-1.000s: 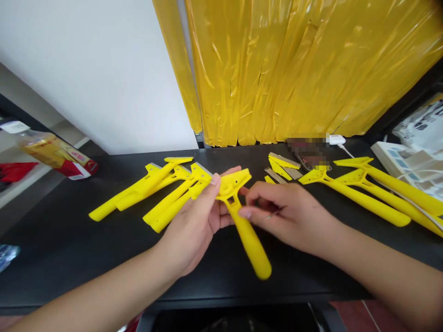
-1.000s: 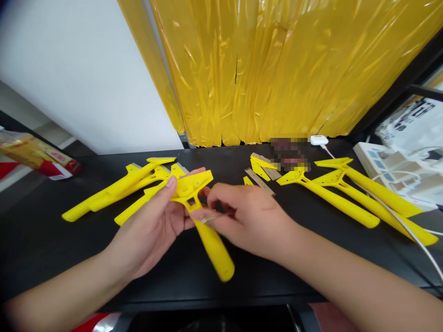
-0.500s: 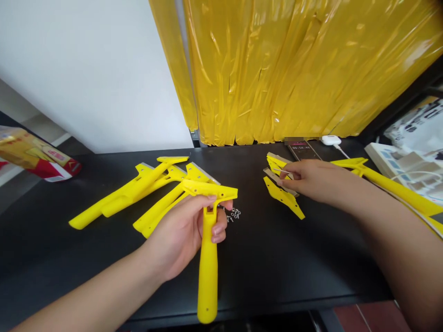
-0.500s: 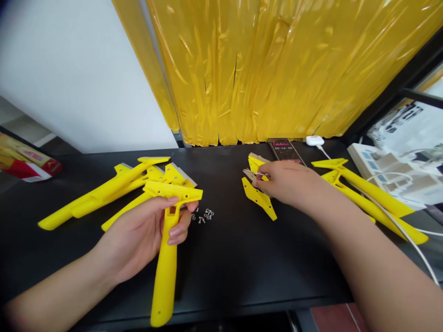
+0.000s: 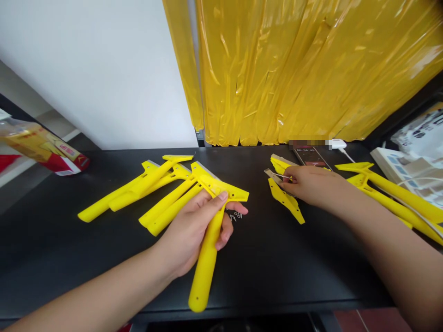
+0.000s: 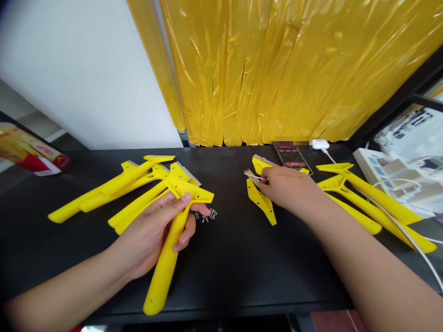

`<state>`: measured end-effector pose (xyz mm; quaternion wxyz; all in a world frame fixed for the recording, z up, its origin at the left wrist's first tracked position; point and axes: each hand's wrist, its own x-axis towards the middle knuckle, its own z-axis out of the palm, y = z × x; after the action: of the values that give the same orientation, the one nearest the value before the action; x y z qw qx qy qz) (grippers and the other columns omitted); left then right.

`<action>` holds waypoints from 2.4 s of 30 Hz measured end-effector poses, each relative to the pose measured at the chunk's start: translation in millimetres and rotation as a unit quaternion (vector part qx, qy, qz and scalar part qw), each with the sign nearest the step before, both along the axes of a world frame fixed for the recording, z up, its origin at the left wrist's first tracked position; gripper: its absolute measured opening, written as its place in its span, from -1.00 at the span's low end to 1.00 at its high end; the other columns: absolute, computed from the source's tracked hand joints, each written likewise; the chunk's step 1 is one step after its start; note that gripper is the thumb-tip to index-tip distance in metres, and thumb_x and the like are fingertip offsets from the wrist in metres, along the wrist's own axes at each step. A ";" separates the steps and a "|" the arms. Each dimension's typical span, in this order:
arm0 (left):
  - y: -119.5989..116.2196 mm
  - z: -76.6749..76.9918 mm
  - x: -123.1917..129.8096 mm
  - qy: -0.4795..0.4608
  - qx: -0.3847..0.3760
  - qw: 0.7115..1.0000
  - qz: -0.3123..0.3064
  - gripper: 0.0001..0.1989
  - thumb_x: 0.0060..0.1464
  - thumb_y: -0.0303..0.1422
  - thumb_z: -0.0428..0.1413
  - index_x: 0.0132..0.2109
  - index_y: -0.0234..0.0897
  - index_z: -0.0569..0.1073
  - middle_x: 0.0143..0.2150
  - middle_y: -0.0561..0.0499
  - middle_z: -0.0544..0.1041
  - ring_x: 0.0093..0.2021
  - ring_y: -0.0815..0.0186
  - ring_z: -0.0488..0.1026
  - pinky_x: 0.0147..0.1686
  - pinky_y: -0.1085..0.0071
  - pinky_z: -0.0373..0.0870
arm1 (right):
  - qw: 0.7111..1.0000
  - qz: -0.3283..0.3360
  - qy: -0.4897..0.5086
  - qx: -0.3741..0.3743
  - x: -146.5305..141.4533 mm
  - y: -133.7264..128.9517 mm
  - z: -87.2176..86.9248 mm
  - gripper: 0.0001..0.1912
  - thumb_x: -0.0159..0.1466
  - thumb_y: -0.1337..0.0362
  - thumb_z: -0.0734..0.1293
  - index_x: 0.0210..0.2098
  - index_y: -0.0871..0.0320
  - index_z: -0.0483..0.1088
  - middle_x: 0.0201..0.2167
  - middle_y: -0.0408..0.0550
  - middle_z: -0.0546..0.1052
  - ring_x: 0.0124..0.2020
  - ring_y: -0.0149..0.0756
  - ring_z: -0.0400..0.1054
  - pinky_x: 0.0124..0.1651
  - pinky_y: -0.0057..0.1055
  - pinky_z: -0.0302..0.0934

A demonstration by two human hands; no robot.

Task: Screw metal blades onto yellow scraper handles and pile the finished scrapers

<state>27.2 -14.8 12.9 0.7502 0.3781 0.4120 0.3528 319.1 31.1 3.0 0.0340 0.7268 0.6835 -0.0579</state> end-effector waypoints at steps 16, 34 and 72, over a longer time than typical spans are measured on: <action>-1.7 0.5 1.0 -0.002 0.006 1.000 -0.022 -0.74 0.35 -0.15 0.22 -0.15 -0.28 0.47 -0.10 -0.15 0.69 -0.64 0.52 0.37 -0.70 0.56 0.16 | 0.996 -0.018 0.081 -0.019 -0.3 6.5 -3.9 -0.79 0.28 0.05 0.35 -0.30 0.03 0.50 -0.34 -0.04 0.60 -0.34 -0.16 0.46 -0.35 -0.30 0.10; -5.1 4.0 2.1 -0.013 -0.051 0.996 -0.069 -0.77 0.39 -0.19 0.17 -0.18 -0.26 0.42 -0.26 -0.01 0.59 -0.64 0.53 0.28 -0.70 0.58 0.14 | 0.960 0.006 0.280 -0.008 8.6 6.2 9.8 -0.73 0.32 -0.01 0.38 -0.29 0.07 0.49 -0.47 -0.18 0.49 -0.46 -0.32 0.30 -0.36 -0.35 0.09; -5.4 -5.4 -1.7 0.126 -0.001 0.967 -0.219 -0.53 0.39 0.04 0.08 -0.30 -0.27 0.42 -0.52 0.09 0.46 -0.70 0.51 0.25 -0.77 0.63 0.21 | 0.838 0.132 0.490 -0.198 -63.5 -49.7 15.8 -0.60 0.32 -0.04 0.46 -0.44 0.11 0.38 -0.53 -0.26 0.34 -0.47 -0.42 0.14 -0.44 -0.41 0.00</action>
<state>25.6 -20.1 7.5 0.7514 0.5000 0.4109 0.1284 255.6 -18.6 18.9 -0.1549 0.4838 0.6744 -0.5359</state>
